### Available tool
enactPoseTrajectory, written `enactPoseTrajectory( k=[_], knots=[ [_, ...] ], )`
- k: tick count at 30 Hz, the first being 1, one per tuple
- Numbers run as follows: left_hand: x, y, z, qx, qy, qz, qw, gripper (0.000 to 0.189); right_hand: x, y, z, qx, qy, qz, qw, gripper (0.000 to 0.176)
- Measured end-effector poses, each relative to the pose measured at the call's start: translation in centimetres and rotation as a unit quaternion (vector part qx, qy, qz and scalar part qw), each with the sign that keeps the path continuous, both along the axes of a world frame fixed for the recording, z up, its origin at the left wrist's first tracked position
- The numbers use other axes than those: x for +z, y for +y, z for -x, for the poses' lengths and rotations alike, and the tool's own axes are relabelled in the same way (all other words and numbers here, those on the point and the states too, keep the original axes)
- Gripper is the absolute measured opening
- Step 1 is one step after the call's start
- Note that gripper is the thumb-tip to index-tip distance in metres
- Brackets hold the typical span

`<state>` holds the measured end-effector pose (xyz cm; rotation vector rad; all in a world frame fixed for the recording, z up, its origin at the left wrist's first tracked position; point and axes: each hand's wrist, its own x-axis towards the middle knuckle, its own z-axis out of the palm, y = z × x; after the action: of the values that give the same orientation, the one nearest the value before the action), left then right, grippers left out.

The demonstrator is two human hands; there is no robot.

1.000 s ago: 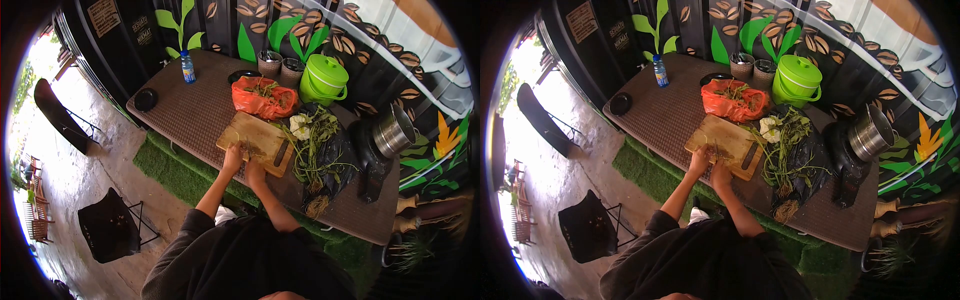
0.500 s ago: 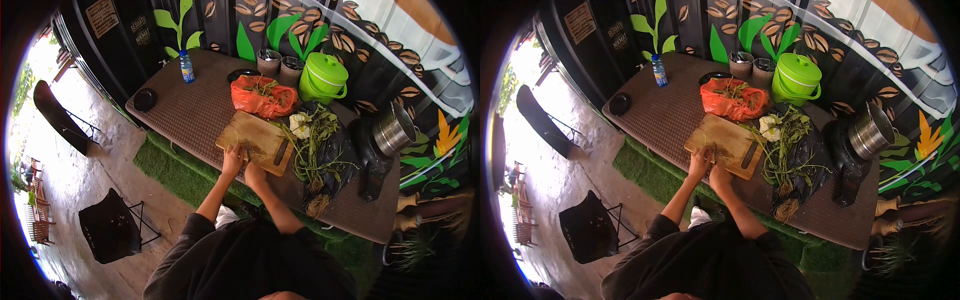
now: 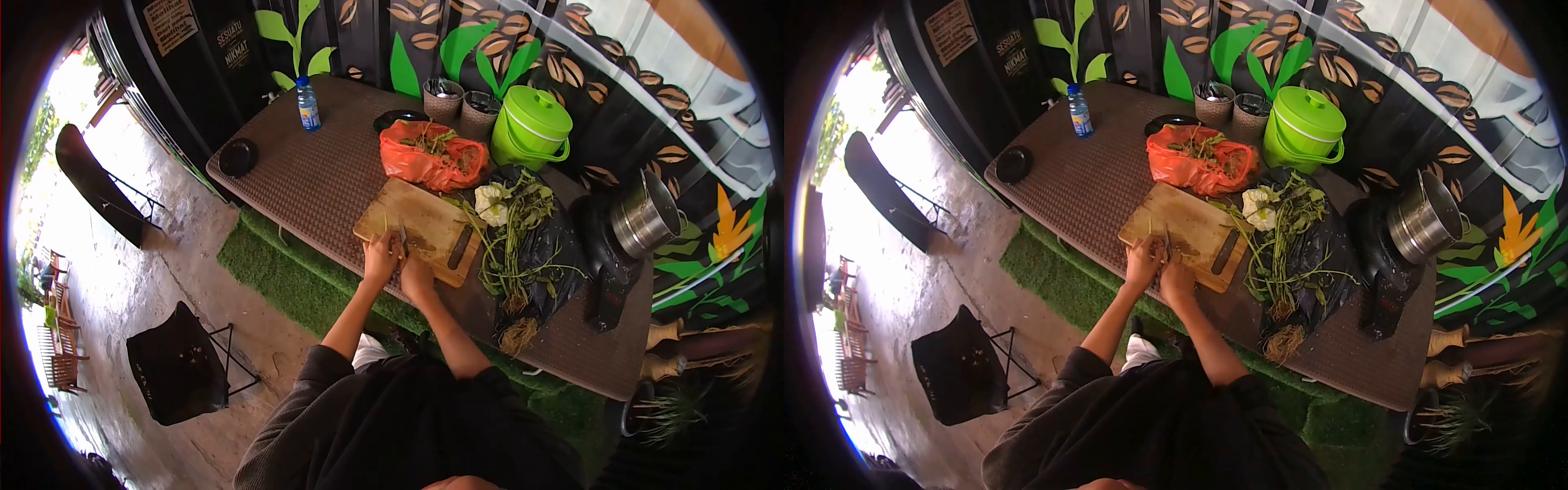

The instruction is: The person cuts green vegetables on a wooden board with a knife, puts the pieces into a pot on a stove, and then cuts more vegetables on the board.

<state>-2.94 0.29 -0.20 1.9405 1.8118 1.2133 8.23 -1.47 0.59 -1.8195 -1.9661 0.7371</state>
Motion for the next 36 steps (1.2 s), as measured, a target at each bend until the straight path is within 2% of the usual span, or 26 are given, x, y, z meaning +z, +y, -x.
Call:
enactPoseTrajectory(
  k=[2, 4, 5, 8, 11, 13, 17, 20, 23, 24, 25, 28, 29, 30, 32, 34, 36],
  knots=[
    [0.1, 0.1, 0.0, -0.006, -0.001, 0.000, 1.000, 0.015, -0.2, -0.2, 0.0, 0.029, 0.005, 0.038, 0.999, 0.029],
    [-0.2, 0.2, 0.1, -0.003, -0.004, -0.004, 1.000, 0.015, -0.7, -1.9, 0.8, -0.034, -0.008, -0.015, 0.999, 0.028],
    [-0.4, 0.2, 0.1, 0.001, -0.008, -0.004, 1.000, 0.015, -0.8, -1.8, 0.9, -0.033, -0.008, -0.016, 0.999, 0.028],
    [-1.0, 0.2, 0.2, 0.000, -0.007, -0.013, 1.000, 0.016, -1.1, -0.8, 0.8, -0.023, 0.000, 0.002, 1.000, 0.030],
    [0.5, -0.5, 0.0, 0.001, -0.015, -0.019, 1.000, 0.017, -0.9, -0.2, 0.5, 0.012, 0.003, 0.028, 1.000, 0.030],
    [-0.2, -0.2, 0.2, 0.003, -0.011, -0.023, 1.000, 0.017, -0.1, -2.1, 1.1, -0.034, -0.021, 0.012, 0.999, 0.029],
    [0.1, -0.4, 0.3, 0.002, -0.008, -0.030, 1.000, 0.019, 0.1, -2.2, 1.0, -0.022, -0.035, 0.006, 0.999, 0.031],
    [-1.1, 0.2, 0.2, 0.029, 0.027, -0.016, 0.999, 0.021, -0.4, -1.9, 0.3, -0.025, -0.065, -0.048, 0.996, 0.032],
    [-0.6, -0.2, -0.2, 0.039, 0.033, -0.012, 0.999, 0.019, -0.4, -1.4, -0.7, -0.051, -0.080, -0.040, 0.995, 0.030],
    [0.0, -0.4, -0.2, 0.040, 0.033, -0.012, 0.999, 0.019, -0.2, -1.2, -1.3, -0.032, -0.087, -0.002, 0.996, 0.029],
    [0.6, -0.6, 0.0, 0.006, 0.010, -0.025, 1.000, 0.017, 0.1, -1.1, -1.7, -0.013, -0.094, 0.035, 0.995, 0.028],
    [1.1, 0.1, 1.1, -0.069, -0.021, -0.057, 0.996, 0.016, 0.2, -1.2, -2.3, 0.005, -0.105, -0.015, 0.994, 0.028],
    [1.0, 0.6, 1.7, -0.111, -0.028, -0.074, 0.991, 0.017, 0.1, -1.0, -2.4, 0.006, -0.104, -0.015, 0.994, 0.028],
    [1.0, 1.1, 2.6, -0.111, -0.028, -0.074, 0.991, 0.017, 0.6, -0.9, -2.3, 0.008, -0.095, 0.019, 0.995, 0.028],
    [1.2, 2.1, 4.5, -0.130, 0.050, -0.016, 0.990, 0.024, 0.9, -0.8, -2.5, 0.007, -0.085, 0.054, 0.995, 0.028],
    [1.0, 2.7, 5.5, -0.146, 0.046, 0.006, 0.988, 0.024, 1.0, -0.7, -2.7, 0.038, -0.140, 0.032, 0.989, 0.029],
    [1.0, 3.3, 6.2, -0.185, 0.035, 0.028, 0.982, 0.018, 1.2, -0.8, -2.8, 0.036, -0.136, 0.033, 0.990, 0.029]
  ],
)
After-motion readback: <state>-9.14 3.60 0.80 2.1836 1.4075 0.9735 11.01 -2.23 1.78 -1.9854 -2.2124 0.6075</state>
